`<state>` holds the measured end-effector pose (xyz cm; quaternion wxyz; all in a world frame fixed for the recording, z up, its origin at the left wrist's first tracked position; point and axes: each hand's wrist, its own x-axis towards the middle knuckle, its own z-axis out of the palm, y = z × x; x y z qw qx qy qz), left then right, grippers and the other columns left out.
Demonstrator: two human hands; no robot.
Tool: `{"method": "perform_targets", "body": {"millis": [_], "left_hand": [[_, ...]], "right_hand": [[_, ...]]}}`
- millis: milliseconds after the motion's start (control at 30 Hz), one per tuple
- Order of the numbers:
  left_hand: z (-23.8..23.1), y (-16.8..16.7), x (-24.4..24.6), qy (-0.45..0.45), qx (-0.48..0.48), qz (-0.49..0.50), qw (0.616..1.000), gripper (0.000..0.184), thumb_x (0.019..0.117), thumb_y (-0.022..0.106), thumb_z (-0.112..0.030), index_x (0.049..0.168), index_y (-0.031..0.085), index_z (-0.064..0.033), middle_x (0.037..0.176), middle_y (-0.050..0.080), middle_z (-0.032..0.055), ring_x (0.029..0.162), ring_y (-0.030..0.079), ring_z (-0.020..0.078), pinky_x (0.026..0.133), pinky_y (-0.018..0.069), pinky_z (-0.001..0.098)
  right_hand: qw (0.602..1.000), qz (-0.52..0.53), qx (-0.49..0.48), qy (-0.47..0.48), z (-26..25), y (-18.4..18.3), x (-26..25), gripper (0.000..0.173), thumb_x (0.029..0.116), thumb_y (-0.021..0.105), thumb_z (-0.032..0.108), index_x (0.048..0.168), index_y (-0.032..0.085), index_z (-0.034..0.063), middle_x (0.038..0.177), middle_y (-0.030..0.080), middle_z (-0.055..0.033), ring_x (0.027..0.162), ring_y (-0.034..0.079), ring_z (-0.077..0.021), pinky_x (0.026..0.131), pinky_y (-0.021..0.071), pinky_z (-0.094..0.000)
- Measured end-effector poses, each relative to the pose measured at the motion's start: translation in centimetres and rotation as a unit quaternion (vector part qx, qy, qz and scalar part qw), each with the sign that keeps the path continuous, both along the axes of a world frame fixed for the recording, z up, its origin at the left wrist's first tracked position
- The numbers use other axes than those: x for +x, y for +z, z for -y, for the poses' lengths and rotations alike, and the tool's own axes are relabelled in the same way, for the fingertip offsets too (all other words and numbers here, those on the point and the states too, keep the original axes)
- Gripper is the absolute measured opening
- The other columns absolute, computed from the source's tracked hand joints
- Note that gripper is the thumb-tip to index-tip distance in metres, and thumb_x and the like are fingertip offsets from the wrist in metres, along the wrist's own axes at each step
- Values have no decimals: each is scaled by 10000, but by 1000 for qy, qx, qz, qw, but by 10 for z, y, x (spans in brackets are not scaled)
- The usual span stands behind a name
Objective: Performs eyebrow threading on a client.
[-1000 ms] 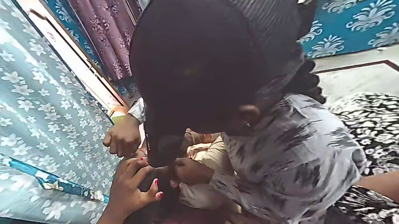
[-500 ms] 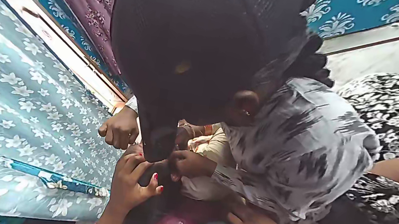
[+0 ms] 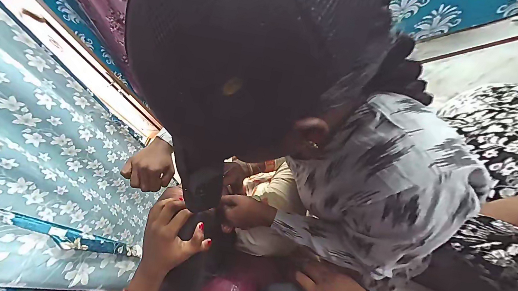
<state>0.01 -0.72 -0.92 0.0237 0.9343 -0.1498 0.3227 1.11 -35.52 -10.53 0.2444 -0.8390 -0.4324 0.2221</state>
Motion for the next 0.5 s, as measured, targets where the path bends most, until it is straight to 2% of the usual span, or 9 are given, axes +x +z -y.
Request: {"method": "perform_targets", "body": {"millis": [200, 400, 500], "left_hand": [[0, -1, 0, 1, -1, 4, 1000, 670, 885, 485, -725, 979, 792, -137, 1056, 734, 95, 1099, 635, 261, 1015, 457, 406], [-1, -1, 1, -1, -1, 6, 1000, 650, 889, 489, -709, 986, 792, -143, 1059, 735, 94, 1098, 636, 257, 1019, 453, 405], [-1, -1, 1, -2, 0, 5, 1000, 646, 891, 492, -704, 989, 790, -138, 1065, 730, 95, 1107, 631, 256, 1026, 445, 409]], "right_hand": [[1000, 6, -3, -1, 0, 1, 0, 840, 726, 893, 420, 1379, 562, 7, 1366, 580, -270, 1283, 562, -436, 1002, 484, -575], [1000, 7, -1, -1, 1, 0, -1, 854, 715, 905, 390, 1395, 557, 9, 1389, 567, -275, 1300, 549, -443, 1016, 471, -584], [999, 27, 15, 10, 1, -7, 0, 848, 698, 908, 422, 1359, 571, 12, 1351, 588, -281, 1275, 562, -462, 1010, 470, -605]]}}
